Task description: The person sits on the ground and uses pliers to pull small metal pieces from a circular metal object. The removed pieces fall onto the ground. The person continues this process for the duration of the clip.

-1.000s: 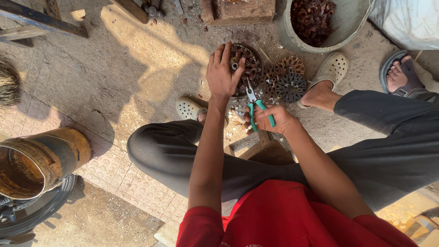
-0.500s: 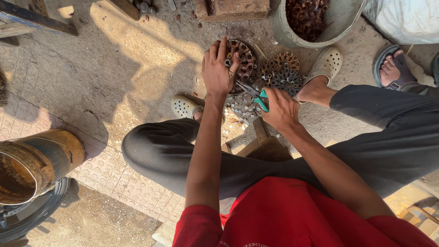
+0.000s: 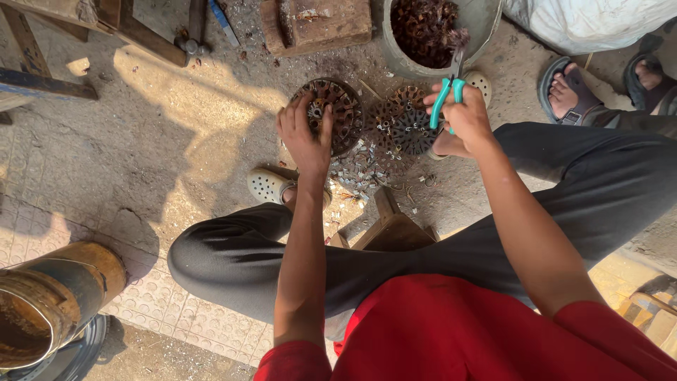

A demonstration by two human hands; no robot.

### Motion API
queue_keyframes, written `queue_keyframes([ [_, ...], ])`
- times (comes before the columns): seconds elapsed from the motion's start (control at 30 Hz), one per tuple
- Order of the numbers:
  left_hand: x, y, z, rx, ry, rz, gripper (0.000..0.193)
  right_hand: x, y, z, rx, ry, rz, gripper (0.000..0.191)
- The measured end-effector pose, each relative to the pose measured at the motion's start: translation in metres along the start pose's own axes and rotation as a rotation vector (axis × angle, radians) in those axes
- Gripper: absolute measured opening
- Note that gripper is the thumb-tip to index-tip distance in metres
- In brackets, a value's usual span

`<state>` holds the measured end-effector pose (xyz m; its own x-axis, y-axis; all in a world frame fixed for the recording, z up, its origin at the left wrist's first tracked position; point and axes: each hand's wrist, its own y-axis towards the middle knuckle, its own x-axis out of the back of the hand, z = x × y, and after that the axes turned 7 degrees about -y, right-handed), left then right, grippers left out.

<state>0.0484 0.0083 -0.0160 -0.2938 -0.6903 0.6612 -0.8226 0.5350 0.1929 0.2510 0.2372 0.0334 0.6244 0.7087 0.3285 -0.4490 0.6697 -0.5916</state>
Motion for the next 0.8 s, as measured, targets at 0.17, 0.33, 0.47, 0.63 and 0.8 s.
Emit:
queue_keyframes([
  [0.17, 0.005, -0.019, -0.011, 0.024, -0.288, -0.126, 0.026, 0.001, 0.038, 0.000, -0.230, -0.292, 0.126, 0.031],
  [0.33, 0.010, -0.008, -0.019, -0.107, -0.272, -0.159, 0.019, 0.001, -0.001, -0.039, -0.374, 0.483, 0.329, 0.069],
  [0.47, 0.011, -0.008, -0.020, -0.129, -0.325, -0.127, 0.027, -0.001, -0.042, -0.046, -0.283, 0.521, 0.392, 0.074],
  [0.63, 0.015, -0.006, -0.022, -0.052, -0.538, 0.074, 0.032, -0.005, -0.098, -0.057, -0.185, 0.653, 0.360, 0.067],
  [0.8, -0.032, 0.005, -0.071, -0.160, -0.447, 0.168, 0.032, -0.014, -0.117, -0.078, -0.122, 0.645, 0.332, 0.067],
])
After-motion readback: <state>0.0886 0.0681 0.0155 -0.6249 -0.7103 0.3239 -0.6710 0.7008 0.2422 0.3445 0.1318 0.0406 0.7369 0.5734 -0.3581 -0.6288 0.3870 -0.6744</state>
